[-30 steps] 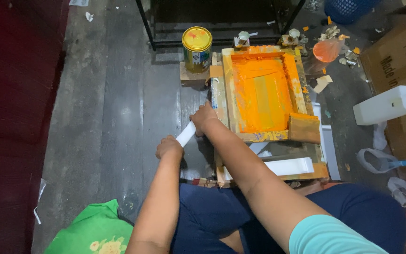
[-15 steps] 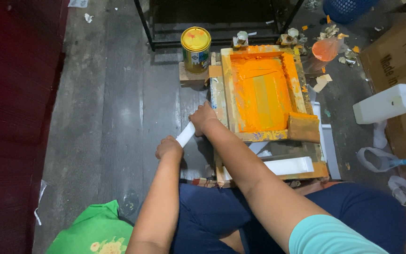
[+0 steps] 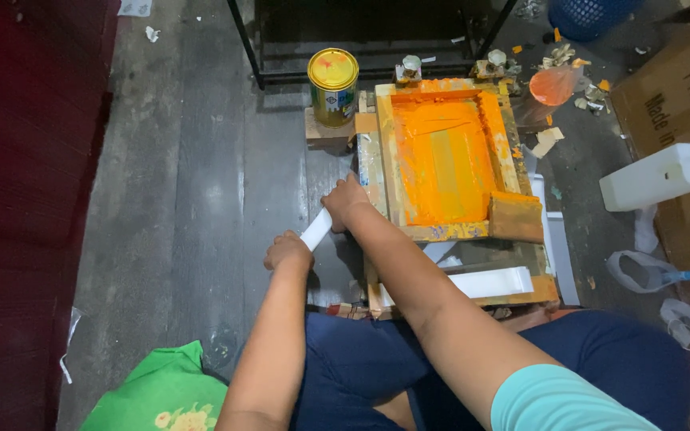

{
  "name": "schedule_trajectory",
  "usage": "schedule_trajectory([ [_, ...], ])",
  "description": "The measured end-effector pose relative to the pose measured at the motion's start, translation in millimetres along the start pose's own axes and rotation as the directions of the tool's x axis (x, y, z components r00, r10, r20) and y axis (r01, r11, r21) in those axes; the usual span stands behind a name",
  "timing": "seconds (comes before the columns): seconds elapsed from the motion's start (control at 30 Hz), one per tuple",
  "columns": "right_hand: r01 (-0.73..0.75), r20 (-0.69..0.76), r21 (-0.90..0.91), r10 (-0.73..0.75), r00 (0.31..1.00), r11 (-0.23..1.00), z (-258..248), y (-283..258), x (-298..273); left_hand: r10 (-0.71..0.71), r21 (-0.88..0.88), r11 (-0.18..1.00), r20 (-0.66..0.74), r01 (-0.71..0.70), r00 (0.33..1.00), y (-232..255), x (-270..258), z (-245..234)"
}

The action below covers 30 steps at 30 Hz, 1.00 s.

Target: The person sits on the floor and handles a white strip of material, folding and unfolding it. They then use a wooden squeegee to spread orange ink across a screen printing frame, moving the tool back and forth to distribute the ink evenly.

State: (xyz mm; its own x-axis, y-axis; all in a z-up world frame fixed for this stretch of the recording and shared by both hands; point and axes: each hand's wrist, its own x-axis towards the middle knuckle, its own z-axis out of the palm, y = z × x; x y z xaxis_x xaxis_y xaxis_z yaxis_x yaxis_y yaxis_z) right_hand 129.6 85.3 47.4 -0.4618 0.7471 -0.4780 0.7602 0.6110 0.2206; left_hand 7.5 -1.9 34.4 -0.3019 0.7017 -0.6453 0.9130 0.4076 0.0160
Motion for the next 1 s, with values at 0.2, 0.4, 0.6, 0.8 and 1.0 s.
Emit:
schedule_trajectory([
  [0.2, 0.023, -0.128, 0.066, -0.014, 0.992, 0.998, 2.6, 2.0, -0.4, 0.004, -0.065, 0.998, -0.02, -0.005, 1.0, 0.2, 5.8, 0.4],
  [0.4, 0.108, -0.245, 0.146, -0.07, 0.967, 0.983, -20.5, 7.5, -34.7, 0.048, -0.087, 0.995, -0.09, -0.056, 0.995, -2.2, -8.3, -2.6],
  [0.6, 0.139, -0.309, 0.055, -0.115, 0.944, 0.989, -2.1, 15.2, -37.7, 0.064, -0.149, 0.984, -0.225, -0.099, 0.972, -8.3, -26.5, -5.7],
  [0.8, 0.158, -0.385, 0.094, -0.111, 0.916, 0.983, -16.6, 36.3, -114.2, 0.125, -0.21, 0.952, -0.397, -0.223, 0.909, -3.8, -65.4, -13.2],
  [1.0, 0.183, -0.58, 0.084, -0.101, 0.808, 0.979, 9.4, 67.9, -178.7, 0.293, -0.2, 0.856, -0.574, -0.477, 0.765, 15.4, -112.5, -13.8],
])
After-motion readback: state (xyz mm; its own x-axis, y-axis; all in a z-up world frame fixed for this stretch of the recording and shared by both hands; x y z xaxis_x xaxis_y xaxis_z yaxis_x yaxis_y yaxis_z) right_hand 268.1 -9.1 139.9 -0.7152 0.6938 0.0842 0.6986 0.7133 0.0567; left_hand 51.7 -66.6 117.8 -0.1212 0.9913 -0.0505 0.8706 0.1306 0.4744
